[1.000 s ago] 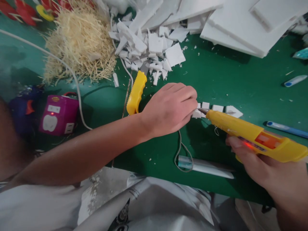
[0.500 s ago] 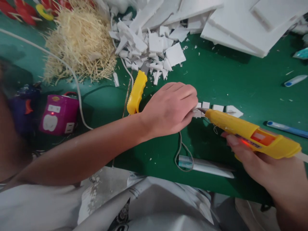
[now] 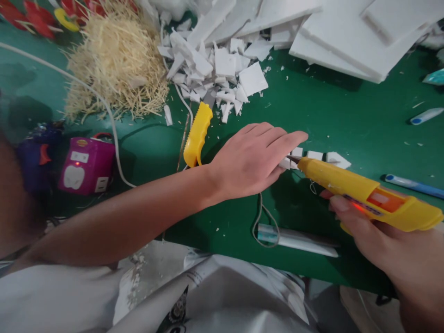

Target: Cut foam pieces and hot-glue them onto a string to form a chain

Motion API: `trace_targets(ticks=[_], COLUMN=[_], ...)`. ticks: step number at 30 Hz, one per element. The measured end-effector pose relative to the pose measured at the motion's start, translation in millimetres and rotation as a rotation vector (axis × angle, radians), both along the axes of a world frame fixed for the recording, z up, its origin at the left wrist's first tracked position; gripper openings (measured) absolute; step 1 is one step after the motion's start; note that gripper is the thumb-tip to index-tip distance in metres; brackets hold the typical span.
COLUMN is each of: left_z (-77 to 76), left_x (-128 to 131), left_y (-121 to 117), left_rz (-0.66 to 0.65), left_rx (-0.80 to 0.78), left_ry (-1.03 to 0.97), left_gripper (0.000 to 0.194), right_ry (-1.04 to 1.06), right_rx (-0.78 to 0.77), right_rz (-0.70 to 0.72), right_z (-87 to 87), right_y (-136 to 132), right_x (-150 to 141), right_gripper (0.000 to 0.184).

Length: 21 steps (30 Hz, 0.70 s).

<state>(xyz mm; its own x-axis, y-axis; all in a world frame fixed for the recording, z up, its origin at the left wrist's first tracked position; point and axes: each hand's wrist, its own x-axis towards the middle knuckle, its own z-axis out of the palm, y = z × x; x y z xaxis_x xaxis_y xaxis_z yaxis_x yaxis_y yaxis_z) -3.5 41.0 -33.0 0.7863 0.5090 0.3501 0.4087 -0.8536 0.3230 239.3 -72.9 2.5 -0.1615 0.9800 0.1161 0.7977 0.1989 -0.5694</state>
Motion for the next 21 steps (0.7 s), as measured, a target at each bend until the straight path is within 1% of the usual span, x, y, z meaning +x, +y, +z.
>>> trace_targets(ticks=[3, 7, 10, 13, 18, 21], left_z=[-0.8, -1.5, -0.8, 3.9, 15.8, 17.9], left_x=[-0.8, -0.2, -0.7, -5.9, -20.4, -23.3], left_y=[-0.1, -0.2, 0.4, 0.8, -1.2, -2.0], left_rz=[-0.004, -0.003, -0.008, 0.004, 0.071, 0.056], left_rx=[0.008, 0.005, 0.0, -0.005, -0.02, -0.037], left_ry=[0.007, 0.016, 0.028, 0.056, 0.107, 0.141], left_gripper=[0.042, 0.042, 0.044, 0.048, 0.054, 0.055], right_ry=[-0.012, 0.003, 0.014, -0.003, -0.025, -0.017], right_rx=[0.041, 0.055, 0.067, 0.067, 0.066, 0.056], right_rz=[-0.016, -0.052, -0.028, 0.015, 0.064, 0.086], right_z=[2.5, 2.7, 2.4, 3.0, 1.1, 0.3], right_y=[-2.7, -3.6, -2.5, -1.6, -0.9, 0.4], right_x=[-1.0, -4.5, -5.6, -3.5, 2.7, 1.7], right_gripper=[0.022, 0.016, 0.013, 0.012, 0.016, 0.012])
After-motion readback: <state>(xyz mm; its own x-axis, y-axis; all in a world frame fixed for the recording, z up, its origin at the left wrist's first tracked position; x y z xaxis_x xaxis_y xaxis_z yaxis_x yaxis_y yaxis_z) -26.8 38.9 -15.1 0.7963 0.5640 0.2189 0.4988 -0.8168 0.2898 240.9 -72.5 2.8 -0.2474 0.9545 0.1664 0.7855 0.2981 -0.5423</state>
